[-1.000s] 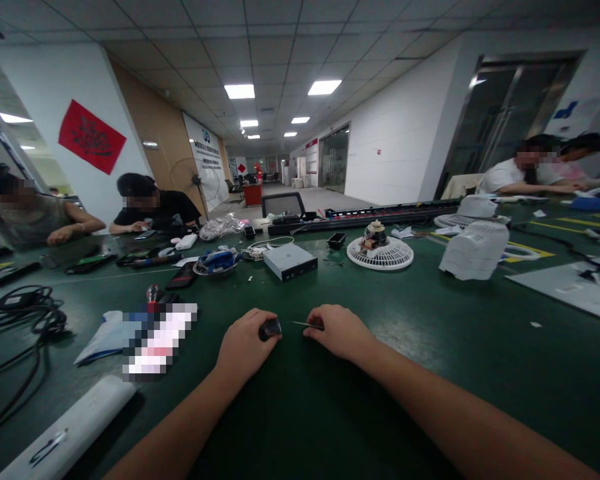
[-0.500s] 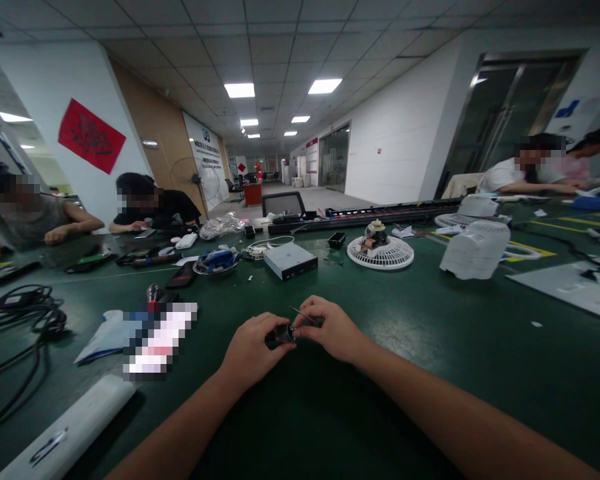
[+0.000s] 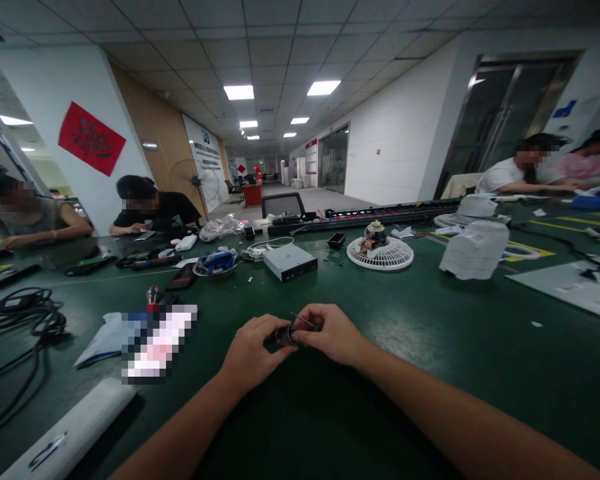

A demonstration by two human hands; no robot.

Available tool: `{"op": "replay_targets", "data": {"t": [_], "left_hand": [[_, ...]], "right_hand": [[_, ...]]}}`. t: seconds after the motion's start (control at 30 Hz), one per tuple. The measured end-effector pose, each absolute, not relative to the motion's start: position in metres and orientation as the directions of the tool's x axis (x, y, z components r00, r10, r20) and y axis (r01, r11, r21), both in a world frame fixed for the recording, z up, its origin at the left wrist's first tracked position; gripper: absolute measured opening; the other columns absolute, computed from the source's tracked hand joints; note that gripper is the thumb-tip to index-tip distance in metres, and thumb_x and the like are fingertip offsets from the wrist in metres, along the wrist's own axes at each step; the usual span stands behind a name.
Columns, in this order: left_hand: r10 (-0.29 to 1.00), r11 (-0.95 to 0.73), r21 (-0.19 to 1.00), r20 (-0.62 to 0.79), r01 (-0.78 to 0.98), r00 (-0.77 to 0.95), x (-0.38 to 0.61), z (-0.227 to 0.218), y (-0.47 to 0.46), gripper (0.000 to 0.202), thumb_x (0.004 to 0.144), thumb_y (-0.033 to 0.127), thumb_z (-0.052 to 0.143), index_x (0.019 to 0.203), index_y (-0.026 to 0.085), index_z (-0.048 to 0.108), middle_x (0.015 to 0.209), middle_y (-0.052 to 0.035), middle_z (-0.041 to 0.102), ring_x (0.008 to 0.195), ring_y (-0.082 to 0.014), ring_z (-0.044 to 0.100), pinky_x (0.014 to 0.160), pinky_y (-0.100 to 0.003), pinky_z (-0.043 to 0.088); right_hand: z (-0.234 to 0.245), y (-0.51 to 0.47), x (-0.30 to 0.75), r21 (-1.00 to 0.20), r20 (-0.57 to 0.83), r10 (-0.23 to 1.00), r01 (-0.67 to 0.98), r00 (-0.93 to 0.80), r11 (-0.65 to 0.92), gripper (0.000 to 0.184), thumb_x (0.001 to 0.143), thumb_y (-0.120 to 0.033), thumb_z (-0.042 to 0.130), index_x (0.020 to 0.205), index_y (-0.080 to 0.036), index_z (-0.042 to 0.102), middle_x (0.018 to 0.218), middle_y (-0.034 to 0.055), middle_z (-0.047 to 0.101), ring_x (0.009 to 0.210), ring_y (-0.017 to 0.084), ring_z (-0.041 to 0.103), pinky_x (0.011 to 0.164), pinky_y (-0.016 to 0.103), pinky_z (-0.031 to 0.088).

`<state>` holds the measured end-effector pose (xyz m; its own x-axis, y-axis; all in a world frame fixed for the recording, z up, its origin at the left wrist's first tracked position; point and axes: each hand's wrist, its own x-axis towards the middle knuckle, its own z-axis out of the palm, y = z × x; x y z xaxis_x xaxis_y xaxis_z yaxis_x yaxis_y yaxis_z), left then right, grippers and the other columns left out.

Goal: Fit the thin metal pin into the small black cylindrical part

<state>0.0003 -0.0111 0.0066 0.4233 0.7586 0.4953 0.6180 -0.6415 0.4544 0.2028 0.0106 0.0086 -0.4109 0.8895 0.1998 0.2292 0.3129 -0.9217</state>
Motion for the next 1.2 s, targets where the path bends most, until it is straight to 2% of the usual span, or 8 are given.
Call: {"op": "replay_targets", "data": {"t": [0.3,0.37,0.5,0.63,0.77,0.9,1.03,1.2], "left_hand": [[0.736,-0.670,0.437,0.502,0.600,0.455,-0.001,0.007,-0.011,0.034,0.075,0.028,0.077,0.106,0.024,0.065,0.097,-0.0025,0.070,0.088,-0.0203,0.063,0.077,-0.034,0.050],[0.708,-0.698,0.409,0.517,0.588,0.482,-0.002,0.007,-0.011,0.035,0.074,0.028,0.077,0.106,0.024,0.064,0.097,-0.0021,0.070,0.088,-0.0200,0.063,0.077,-0.034,0.050],[0.616,-0.778,0.318,0.554,0.541,0.560,-0.002,0.008,-0.013,0.035,0.075,0.023,0.076,0.107,0.022,0.063,0.101,-0.0029,0.070,0.091,-0.0198,0.064,0.080,-0.034,0.049],[0.554,-0.821,0.263,0.583,0.507,0.594,-0.002,0.009,-0.014,0.036,0.076,0.020,0.075,0.109,0.021,0.062,0.102,-0.0035,0.071,0.092,-0.0200,0.064,0.082,-0.035,0.048],[0.579,-0.809,0.300,0.557,0.506,0.595,-0.002,0.010,-0.015,0.035,0.077,0.022,0.075,0.110,0.022,0.063,0.103,-0.0043,0.071,0.093,-0.0208,0.064,0.083,-0.036,0.049],[0.681,-0.729,0.437,0.539,0.527,0.496,-0.001,0.011,-0.015,0.034,0.076,0.028,0.076,0.107,0.023,0.065,0.103,-0.0045,0.070,0.094,-0.0205,0.064,0.083,-0.035,0.052],[0.753,-0.646,0.488,0.535,0.587,0.384,-0.001,0.010,-0.011,0.032,0.073,0.025,0.077,0.103,0.022,0.066,0.099,-0.0040,0.070,0.089,-0.0205,0.066,0.080,-0.035,0.054],[0.820,-0.525,0.518,0.520,0.675,0.239,-0.004,0.007,-0.005,0.029,0.073,0.023,0.075,0.102,0.023,0.068,0.095,-0.0012,0.070,0.085,-0.0193,0.067,0.079,-0.034,0.054]], "right_hand": [[0.015,0.009,0.204,-0.797,0.393,0.811,0.280,-0.433,0.535,0.007,0.072,-0.019,0.073,0.079,-0.021,0.076,0.084,0.0016,0.065,0.079,0.015,0.061,0.072,0.027,0.047],[0.013,0.011,0.203,-0.827,0.350,0.842,0.286,-0.411,0.484,0.006,0.069,-0.021,0.075,0.075,-0.019,0.074,0.082,0.0014,0.063,0.075,0.014,0.060,0.067,0.026,0.047],[0.005,0.013,0.200,-0.944,0.138,0.929,0.239,-0.344,0.229,0.024,0.061,-0.024,0.080,0.076,-0.016,0.063,0.068,-0.0025,0.060,0.059,0.012,0.056,0.054,0.023,0.043],[0.003,0.010,0.194,-0.987,0.009,0.917,0.145,-0.400,0.074,0.026,0.063,-0.021,0.074,0.082,-0.016,0.057,0.073,-0.0029,0.061,0.051,0.008,0.053,0.047,0.021,0.041],[0.004,0.006,0.191,-0.977,-0.003,0.915,0.196,-0.404,0.083,0.020,0.068,-0.021,0.069,0.082,-0.017,0.055,0.066,-0.0049,0.057,0.047,0.007,0.049,0.044,0.020,0.037],[0.006,0.006,0.193,-0.954,0.087,0.921,0.236,-0.380,0.188,0.020,0.073,-0.028,0.069,0.082,-0.016,0.057,0.075,-0.0014,0.060,0.062,0.011,0.054,0.055,0.022,0.042],[0.014,0.007,0.200,-0.839,0.255,0.916,0.400,-0.311,0.370,0.013,0.088,-0.028,0.053,0.095,-0.018,0.057,0.084,0.0016,0.062,0.072,0.013,0.056,0.063,0.026,0.043],[0.026,0.009,0.213,-0.570,0.370,0.849,0.630,-0.377,0.528,0.010,0.087,-0.022,0.053,0.086,-0.018,0.062,0.080,0.0021,0.063,0.069,0.014,0.055,0.062,0.026,0.039]]}}
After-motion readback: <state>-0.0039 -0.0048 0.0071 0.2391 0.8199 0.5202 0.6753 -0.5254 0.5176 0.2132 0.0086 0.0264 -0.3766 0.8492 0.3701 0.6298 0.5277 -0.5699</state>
